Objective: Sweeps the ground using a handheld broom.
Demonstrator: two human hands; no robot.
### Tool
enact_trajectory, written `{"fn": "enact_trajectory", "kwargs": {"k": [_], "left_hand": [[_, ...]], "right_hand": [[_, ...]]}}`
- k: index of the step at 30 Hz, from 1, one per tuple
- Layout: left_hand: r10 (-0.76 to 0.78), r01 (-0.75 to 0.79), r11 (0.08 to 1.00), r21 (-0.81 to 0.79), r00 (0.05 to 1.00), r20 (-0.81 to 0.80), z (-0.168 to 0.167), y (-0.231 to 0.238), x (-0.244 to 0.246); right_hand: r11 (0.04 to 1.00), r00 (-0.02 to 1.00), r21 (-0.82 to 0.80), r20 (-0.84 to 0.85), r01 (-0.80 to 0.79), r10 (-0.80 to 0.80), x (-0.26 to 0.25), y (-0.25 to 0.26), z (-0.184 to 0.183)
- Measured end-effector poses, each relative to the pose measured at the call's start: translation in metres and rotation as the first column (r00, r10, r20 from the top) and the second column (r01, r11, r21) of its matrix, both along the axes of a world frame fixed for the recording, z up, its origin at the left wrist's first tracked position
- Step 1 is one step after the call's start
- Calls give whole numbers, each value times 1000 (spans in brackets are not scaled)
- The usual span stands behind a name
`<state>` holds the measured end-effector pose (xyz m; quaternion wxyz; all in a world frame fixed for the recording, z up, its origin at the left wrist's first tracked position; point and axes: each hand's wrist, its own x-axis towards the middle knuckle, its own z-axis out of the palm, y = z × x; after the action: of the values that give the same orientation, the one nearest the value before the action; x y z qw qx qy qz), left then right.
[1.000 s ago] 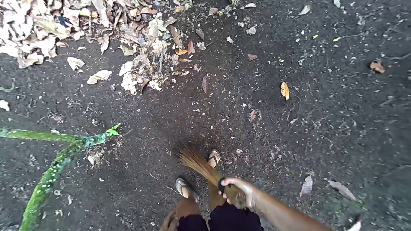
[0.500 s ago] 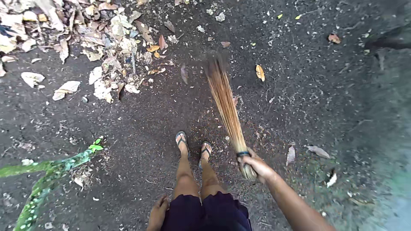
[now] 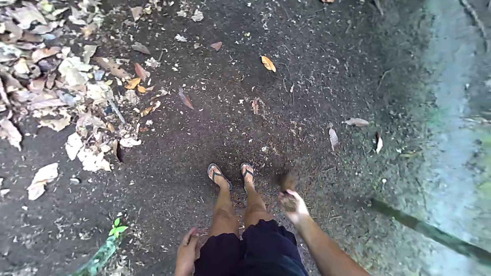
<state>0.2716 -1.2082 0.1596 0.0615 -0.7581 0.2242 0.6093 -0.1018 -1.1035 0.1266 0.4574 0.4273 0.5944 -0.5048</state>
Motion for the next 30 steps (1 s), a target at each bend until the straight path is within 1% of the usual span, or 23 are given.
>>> {"fn": "enact_trajectory", "kwargs": {"k": [1, 2, 4, 5, 7, 9, 10, 12, 13, 14, 15, 16, 17, 18, 19, 21, 23, 24, 25, 26, 27, 28, 30], "left_hand": [[-28, 27, 999, -19, 1000, -9, 1, -9, -3], [-56, 55, 998, -38, 998, -21, 0, -18, -8], [-87, 82, 994, -77, 994, -70, 1, -40, -30], [-78, 67, 993, -97, 990, -116, 2, -52, -47], [1, -22, 997, -71, 960, -282, 10, -70, -89], [91, -77, 996, 49, 886, -455, 22, -77, -123], [123, -82, 991, 103, 854, -505, 27, -78, -140], [199, -86, 970, 225, 813, -548, 38, -72, -161], [201, -49, 959, 280, 814, -546, 45, -67, -167], [169, 16, 947, 321, 825, -540, 50, -60, -172], [130, 74, 934, 349, 841, -525, 52, -50, -176], [81, 128, 922, 365, 859, -506, 52, -38, -181], [25, 188, 910, 370, 866, -500, 49, -24, -185], [-26, 249, 894, 372, 859, -512, 47, -10, -189], [-45, 286, 876, 388, 849, -526, 44, 0, -194], [26, 299, 816, 496, 837, -547, 36, 11, -199], [130, 242, 765, 597, 850, -511, 25, 10, -199], [149, 198, 770, 606, 868, -474, 21, 3, -196], [155, 136, 800, 584, 894, -420, 19, -8, -192], [168, 55, 841, 539, 919, -356, 18, -22, -184], [202, -35, 879, 476, 932, -303, 16, -37, -172], [240, -116, 909, 400, 931, -275, 15, -51, -159], [314, -253, 937, 243, 912, -263, 12, -77, -137]], "right_hand": [[996, 995, -49, 67, -74, 78, 22, -36, -2], [976, 971, -139, 146, -167, 187, 48, -69, -2], [880, 887, -370, 235, -297, 398, 90, -116, 5], [821, 845, -472, 248, -321, 473, 101, -131, 9], [740, 804, -581, 229, -339, 549, 104, -140, 15], [667, 786, -645, 163, -373, 596, 96, -125, 25], [646, 786, -660, 134, -384, 604, 92, -117, 35], [645, 810, -657, 88, -390, 580, 87, -95, 60], [643, 804, -627, 43, -440, 593, 83, -81, 73], [612, 763, -576, -32, -542, 645, 76, -68, 84], [570, 694, -496, -96, -655, 714, 70, -55, 94], [520, 607, -400, -127, -755, 784, 66, -42, 103], [489, 545, -318, -116, -812, 830, 66, -30, 111], [509, 540, -240, -86, -827, 837, 71, -19, 117], [568, 581, -157, -56, -808, 812, 79, -12, 120], [699, 701, -75, -12, -712, 713, 90, -7, 116], [777, 777, -44, 26, -628, 629, 96, -9, 101], [794, 794, -41, 29, -606, 607, 101, -15, 89], [797, 798, -66, 28, -600, 603, 108, -25, 75], [788, 793, -128, 22, -602, 609, 116, -42, 63], [757, 775, -216, 0, -616, 631, 126, -60, 49], [691, 728, -296, -20, -659, 685, 138, -80, 33], [540, 616, -426, -54, -726, 786, 153, -120, 11]]}}
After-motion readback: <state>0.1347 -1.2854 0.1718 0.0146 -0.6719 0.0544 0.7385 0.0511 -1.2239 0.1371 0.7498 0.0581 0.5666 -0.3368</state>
